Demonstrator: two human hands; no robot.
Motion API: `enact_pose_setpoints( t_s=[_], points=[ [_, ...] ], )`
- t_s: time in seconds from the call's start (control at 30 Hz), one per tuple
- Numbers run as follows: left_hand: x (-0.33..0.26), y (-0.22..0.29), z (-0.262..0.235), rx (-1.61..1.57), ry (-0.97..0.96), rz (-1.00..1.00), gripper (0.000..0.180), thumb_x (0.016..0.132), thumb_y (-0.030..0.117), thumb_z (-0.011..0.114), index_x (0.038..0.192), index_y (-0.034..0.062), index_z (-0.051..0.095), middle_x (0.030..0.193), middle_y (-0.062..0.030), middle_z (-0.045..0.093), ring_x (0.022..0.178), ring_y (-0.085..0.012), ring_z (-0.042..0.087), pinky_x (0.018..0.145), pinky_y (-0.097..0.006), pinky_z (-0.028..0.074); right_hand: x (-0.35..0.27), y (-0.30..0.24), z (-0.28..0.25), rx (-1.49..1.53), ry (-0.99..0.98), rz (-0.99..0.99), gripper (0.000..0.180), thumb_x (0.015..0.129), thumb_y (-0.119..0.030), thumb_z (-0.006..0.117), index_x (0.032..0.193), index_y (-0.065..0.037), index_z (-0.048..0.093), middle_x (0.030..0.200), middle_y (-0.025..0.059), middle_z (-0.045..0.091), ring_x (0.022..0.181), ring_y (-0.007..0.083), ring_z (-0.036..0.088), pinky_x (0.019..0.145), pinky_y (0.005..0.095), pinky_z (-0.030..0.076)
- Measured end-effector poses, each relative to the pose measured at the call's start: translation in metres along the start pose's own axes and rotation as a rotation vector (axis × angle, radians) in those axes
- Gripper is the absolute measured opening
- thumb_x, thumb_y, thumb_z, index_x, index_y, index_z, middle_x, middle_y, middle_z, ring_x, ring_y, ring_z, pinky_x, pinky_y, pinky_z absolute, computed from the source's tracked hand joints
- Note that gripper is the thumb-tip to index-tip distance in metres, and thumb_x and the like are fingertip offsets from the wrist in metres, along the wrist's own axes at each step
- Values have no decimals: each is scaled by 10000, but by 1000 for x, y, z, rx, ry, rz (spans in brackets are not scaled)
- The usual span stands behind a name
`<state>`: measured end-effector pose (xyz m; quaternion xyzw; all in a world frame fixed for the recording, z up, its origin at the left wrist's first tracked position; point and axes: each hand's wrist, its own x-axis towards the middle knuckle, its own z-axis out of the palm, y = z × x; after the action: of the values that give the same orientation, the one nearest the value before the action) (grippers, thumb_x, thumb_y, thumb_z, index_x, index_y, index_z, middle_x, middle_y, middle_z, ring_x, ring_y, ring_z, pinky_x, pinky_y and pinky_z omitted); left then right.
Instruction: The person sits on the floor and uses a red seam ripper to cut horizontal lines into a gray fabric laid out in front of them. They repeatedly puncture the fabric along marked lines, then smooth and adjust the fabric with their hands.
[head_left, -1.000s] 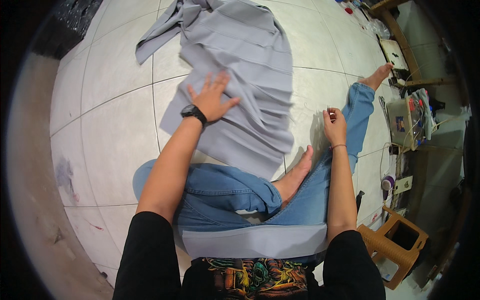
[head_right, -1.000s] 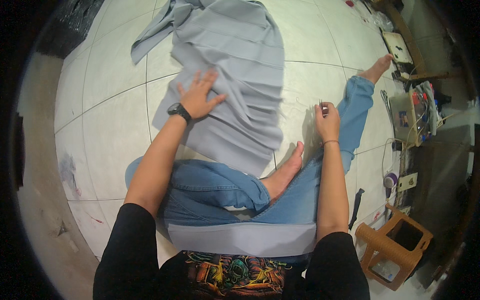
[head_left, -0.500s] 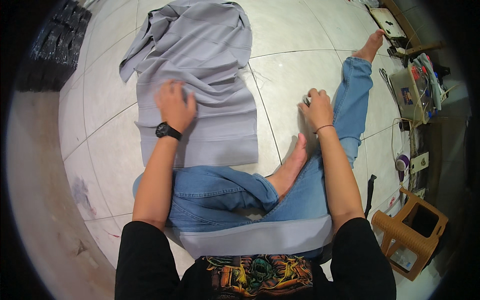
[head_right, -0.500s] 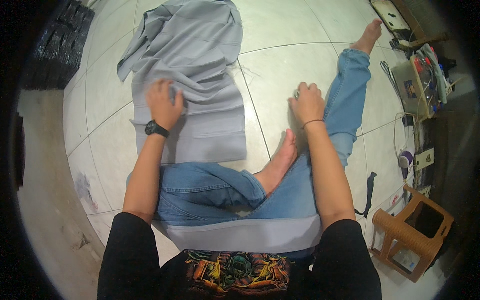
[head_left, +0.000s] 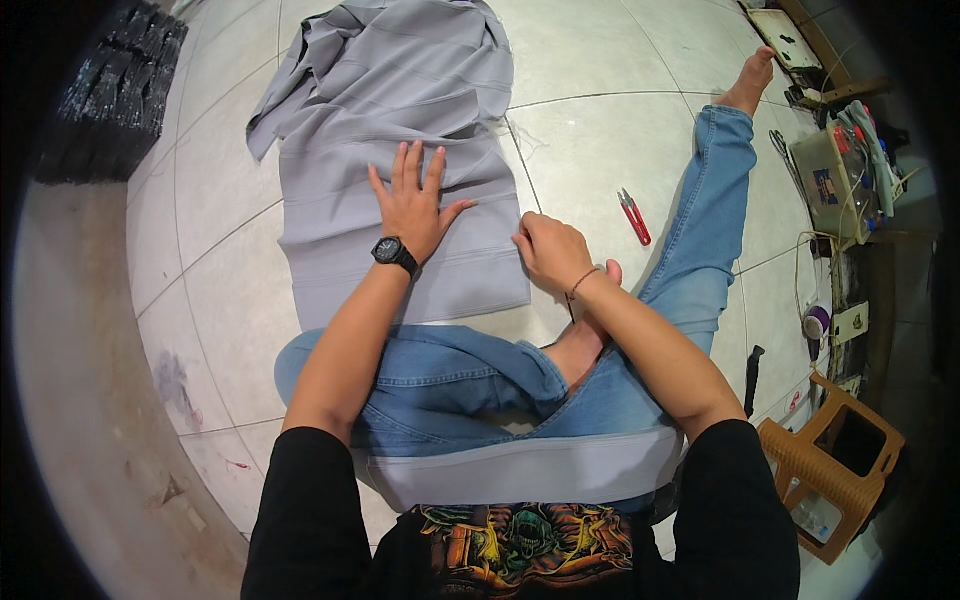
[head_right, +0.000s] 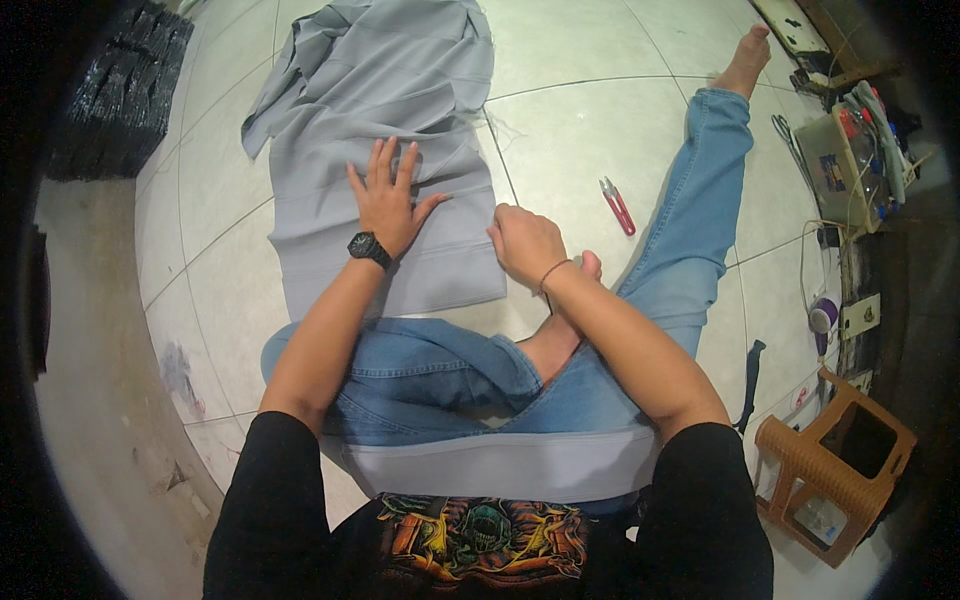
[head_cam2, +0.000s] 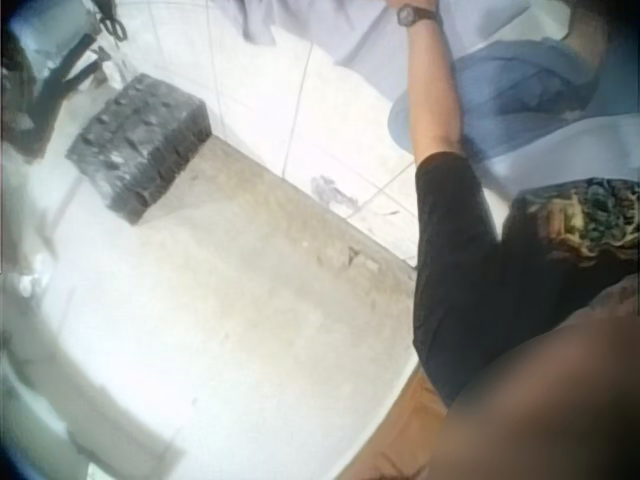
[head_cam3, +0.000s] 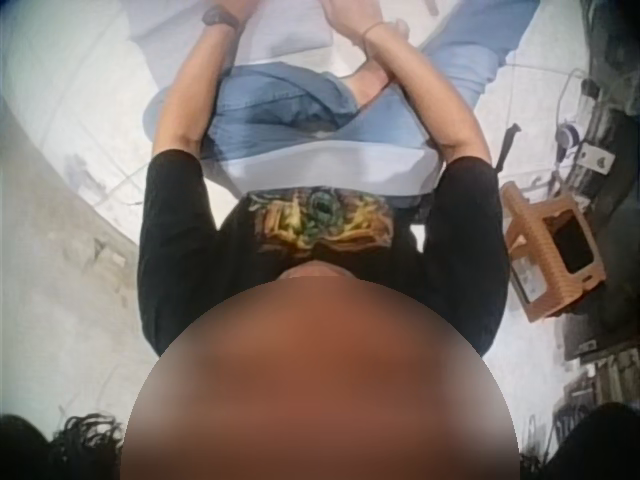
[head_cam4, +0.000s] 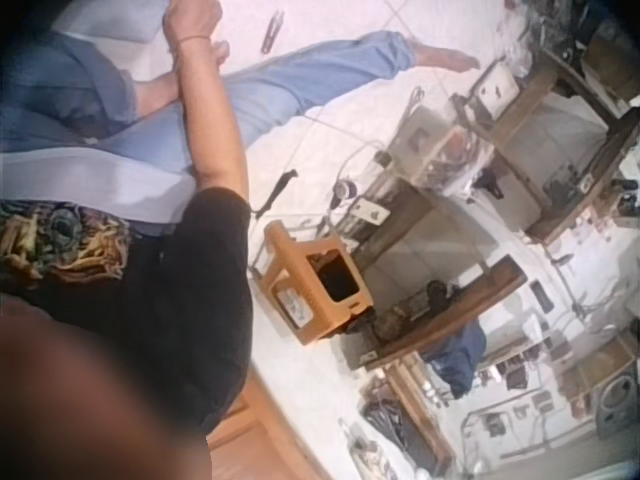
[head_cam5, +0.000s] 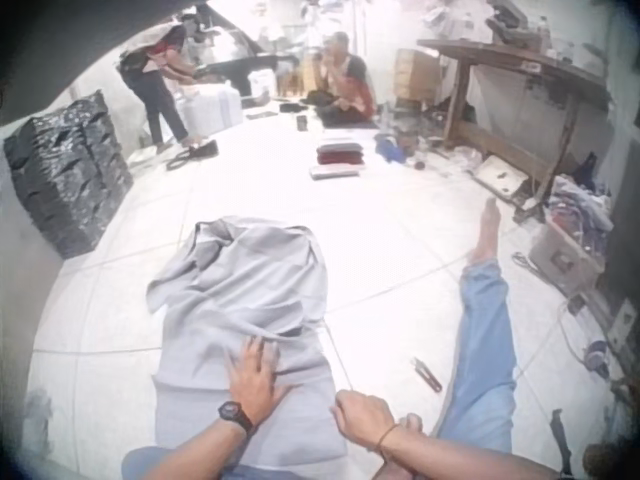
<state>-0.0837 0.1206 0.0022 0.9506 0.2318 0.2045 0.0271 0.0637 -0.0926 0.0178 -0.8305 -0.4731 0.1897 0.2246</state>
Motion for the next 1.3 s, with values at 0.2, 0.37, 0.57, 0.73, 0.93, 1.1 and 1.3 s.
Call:
enact_pose_setpoints(
  t_s=[0.2, 0.37, 0.57, 0.73, 0.93, 1.1, 1.3],
  points=[
    [-21, 24, -15, -264, -273, 54, 658, 992, 478, 718, 1487, 65, 582, 1500, -219, 530, 1395, -406, 483, 1186, -620, 326, 15, 22, -22, 593, 2, 162, 169, 1090, -211, 629, 1073, -44, 648, 987, 123, 779, 844, 246, 718, 823, 381, 567],
    [-27, 35, -4, -178, -223, 136, 702, 1045, 481, 602, 1622, 103, 471, 1584, -238, 495, 1475, -416, 437, 1270, -625, 235, 20, 36, -25, 1269, -102, 184, 143, 1134, -207, 584, 1092, -77, 627, 947, 49, 773, 877, 116, 677, 847, 301, 554],
    [-29, 28, -1, -137, -279, 117, 723, 1072, 524, 532, 1678, 147, 412, 1650, -221, 456, 1536, -398, 396, 1302, -626, 169, 44, 91, -82, 443, 347, 236, 109, 1107, -157, 587, 1060, -69, 632, 744, -16, 557, 651, 74, 522, 597, 276, 462],
    [-25, 29, -2, -127, -289, 106, 770, 1059, 576, 525, 1691, 154, 394, 1661, -219, 448, 1548, -396, 383, 1303, -632, 153, 13, 86, -89, -56, 52, 49, 227, 1024, -295, 730, 1027, -68, 737, 819, 103, 668, 697, 258, 621, 676, 412, 520],
    [-33, 34, -13, -75, -326, 83, 872, 1008, 677, 543, 1704, 177, 378, 1671, -234, 433, 1547, -458, 361, 1277, -698, 126, 12, 34, -63, 422, -168, -166, 238, 1018, -318, 743, 1053, -84, 761, 1099, 106, 731, 1045, 304, 697, 995, 460, 531],
    [-30, 35, -11, -43, -288, 116, 879, 995, 710, 541, 1703, 212, 390, 1667, -241, 440, 1519, -497, 387, 1272, -717, 111, 21, 15, -24, 1432, -228, 91, 206, 1119, -235, 625, 1091, -38, 676, 898, 20, 693, 847, 131, 685, 853, 331, 596],
    [-28, 28, -7, -65, -329, 100, 849, 1004, 724, 521, 1698, 249, 406, 1684, -206, 437, 1548, -470, 364, 1280, -719, 104, 45, 114, -118, 1153, 748, 497, 142, 1083, -144, 597, 1128, -36, 676, 713, 6, 546, 632, 139, 557, 613, 315, 507]
  ],
)
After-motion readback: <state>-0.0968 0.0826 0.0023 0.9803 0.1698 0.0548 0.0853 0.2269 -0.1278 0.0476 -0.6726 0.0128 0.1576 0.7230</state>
